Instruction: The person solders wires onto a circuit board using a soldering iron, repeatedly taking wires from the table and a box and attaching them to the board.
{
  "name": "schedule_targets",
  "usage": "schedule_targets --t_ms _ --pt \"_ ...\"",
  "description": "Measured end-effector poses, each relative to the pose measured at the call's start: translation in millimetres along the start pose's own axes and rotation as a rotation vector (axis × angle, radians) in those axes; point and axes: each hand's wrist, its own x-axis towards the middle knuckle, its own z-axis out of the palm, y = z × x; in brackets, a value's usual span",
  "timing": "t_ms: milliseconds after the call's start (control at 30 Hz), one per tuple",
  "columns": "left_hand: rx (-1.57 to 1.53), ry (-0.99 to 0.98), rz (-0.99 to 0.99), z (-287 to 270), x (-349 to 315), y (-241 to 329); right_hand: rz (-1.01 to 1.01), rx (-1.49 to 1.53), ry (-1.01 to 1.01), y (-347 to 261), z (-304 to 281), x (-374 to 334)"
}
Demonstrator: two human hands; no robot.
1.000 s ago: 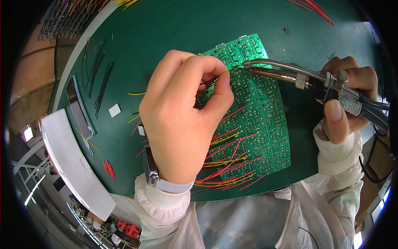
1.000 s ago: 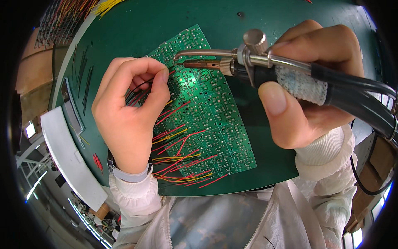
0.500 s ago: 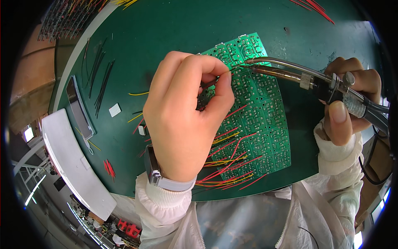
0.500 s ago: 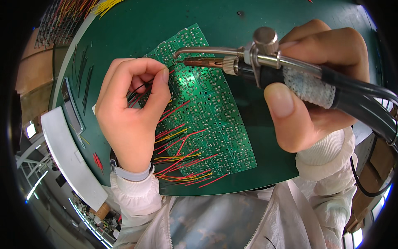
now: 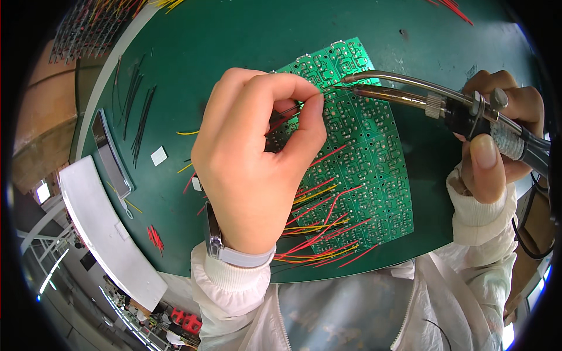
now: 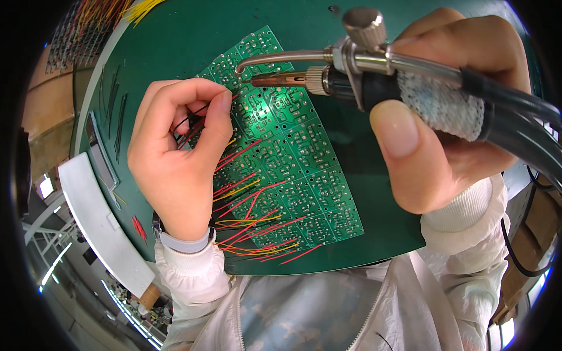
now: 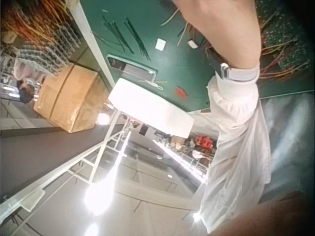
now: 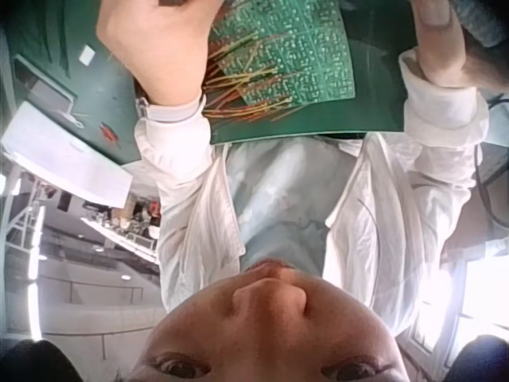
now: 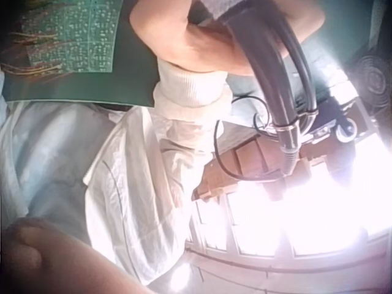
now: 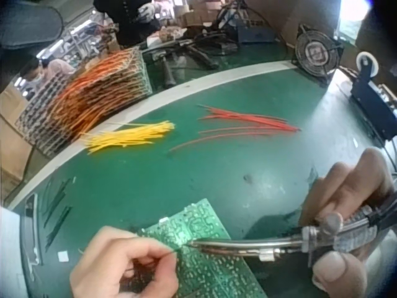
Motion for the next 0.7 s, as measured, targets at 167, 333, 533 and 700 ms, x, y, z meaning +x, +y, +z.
schedule_targets --t_ms 167,333,533,700 --pt "0.003 0.007 -0.009 0.4 -0.2 -0.1 0.004 0.025 -0.024 0.0 -0.1 0.6" --pt "-0.004 0.019 0.001 2.0 -0.1 -0.4 0.002 0.052 -0.055 0.3 -1.2 0.7" --pt "0.014 0.027 0.006 2.1 -1.7 -2.8 0.013 0.07 -0.054 2.0 0.9 -0.5" --pt "0.013 0.024 0.002 1.8 -0.8 -1.5 0.069 0.065 -0.025 -3.1 3.5 -1.9"
